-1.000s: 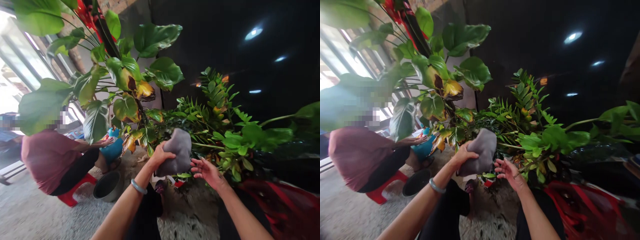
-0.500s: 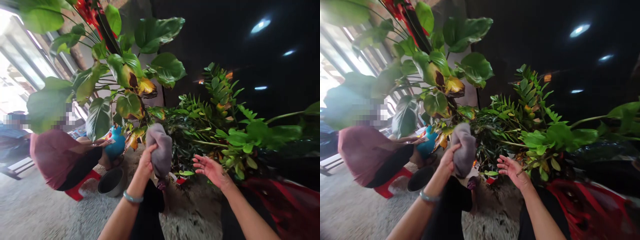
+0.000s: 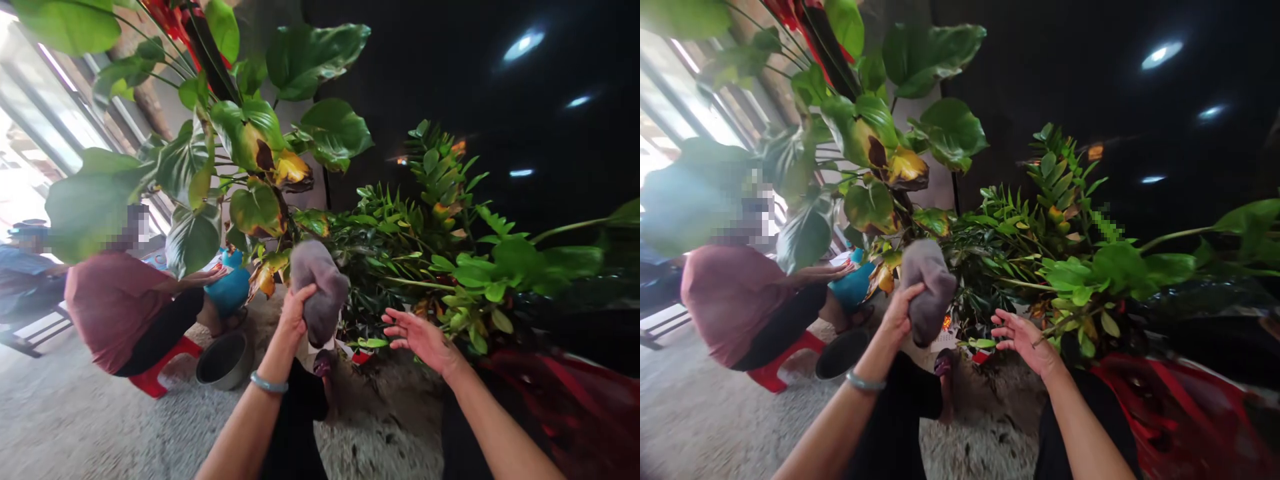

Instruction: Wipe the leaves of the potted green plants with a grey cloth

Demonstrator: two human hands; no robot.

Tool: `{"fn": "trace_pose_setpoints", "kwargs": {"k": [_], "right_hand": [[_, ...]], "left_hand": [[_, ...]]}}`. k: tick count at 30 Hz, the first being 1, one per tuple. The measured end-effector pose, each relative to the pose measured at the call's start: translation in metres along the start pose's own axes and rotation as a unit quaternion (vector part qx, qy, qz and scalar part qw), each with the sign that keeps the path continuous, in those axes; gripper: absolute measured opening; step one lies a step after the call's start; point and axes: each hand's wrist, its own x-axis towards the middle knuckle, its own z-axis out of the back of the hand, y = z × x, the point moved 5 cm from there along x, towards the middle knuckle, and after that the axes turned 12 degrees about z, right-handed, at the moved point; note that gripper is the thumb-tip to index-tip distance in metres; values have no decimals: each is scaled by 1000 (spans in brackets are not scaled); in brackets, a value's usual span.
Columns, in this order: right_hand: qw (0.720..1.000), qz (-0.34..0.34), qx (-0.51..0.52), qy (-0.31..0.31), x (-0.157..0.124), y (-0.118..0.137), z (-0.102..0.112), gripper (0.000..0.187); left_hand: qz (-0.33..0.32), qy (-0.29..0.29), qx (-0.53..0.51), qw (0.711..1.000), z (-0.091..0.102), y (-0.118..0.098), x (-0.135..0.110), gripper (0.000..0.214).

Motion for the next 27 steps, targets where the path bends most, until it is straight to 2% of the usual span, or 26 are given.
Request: {"fn": "trace_pose_setpoints", "kwargs": {"k": [3, 5, 7, 9, 11, 13, 15, 16, 17, 19, 21, 23, 25, 27], "right_hand": [[1000, -3, -9, -20, -1, -1, 2, 34], [1000, -3, -19, -21, -3, 0, 3, 34], [1000, 4, -25, -8, -5, 3, 2, 36], [1000, 9, -23, -1, -5, 6, 2, 37], [1000, 8, -17, -3, -4, 8, 1, 37], [1000, 4, -9, -9, -2, 7, 0, 36], [1000, 4, -2, -18, -1, 6, -1, 35], [1000, 5, -2, -23, 0, 4, -1, 34], [1000, 6, -4, -26, 0, 4, -1, 33], [999, 8, -14, -28, -1, 3, 0, 33], [999, 10, -23, -23, -3, 5, 1, 33], [1000, 12, -21, -16, -5, 9, 1, 34], [1000, 11, -16, -15, -6, 12, -1, 36], [1000, 9, -15, -16, -6, 13, -3, 37]], "left_hand": [[147, 49, 107, 982, 9, 61, -10, 32], [191, 82, 112, 972, 18, 78, -28, 35], [154, 92, 93, 979, 21, 62, -42, 44], [58, 79, 62, 993, 15, 23, -44, 51], [-27, 61, 19, 998, 3, -15, -36, 50], [-59, 43, -10, 997, -7, -30, -19, 48], [-2, 20, 2, 1000, -11, -11, -3, 40], [46, 8, 21, 999, -10, 8, 1, 34], [123, -5, 55, 991, -6, 32, 1, 26], [179, -3, 85, 980, 6, 70, -11, 20], [211, 37, 81, 973, 13, 89, -32, 27], [185, 83, 62, 977, 10, 77, -50, 39], [106, 103, 46, 988, -1, 43, -58, 45], [12, 108, 26, 994, -18, 6, -53, 47]]}}
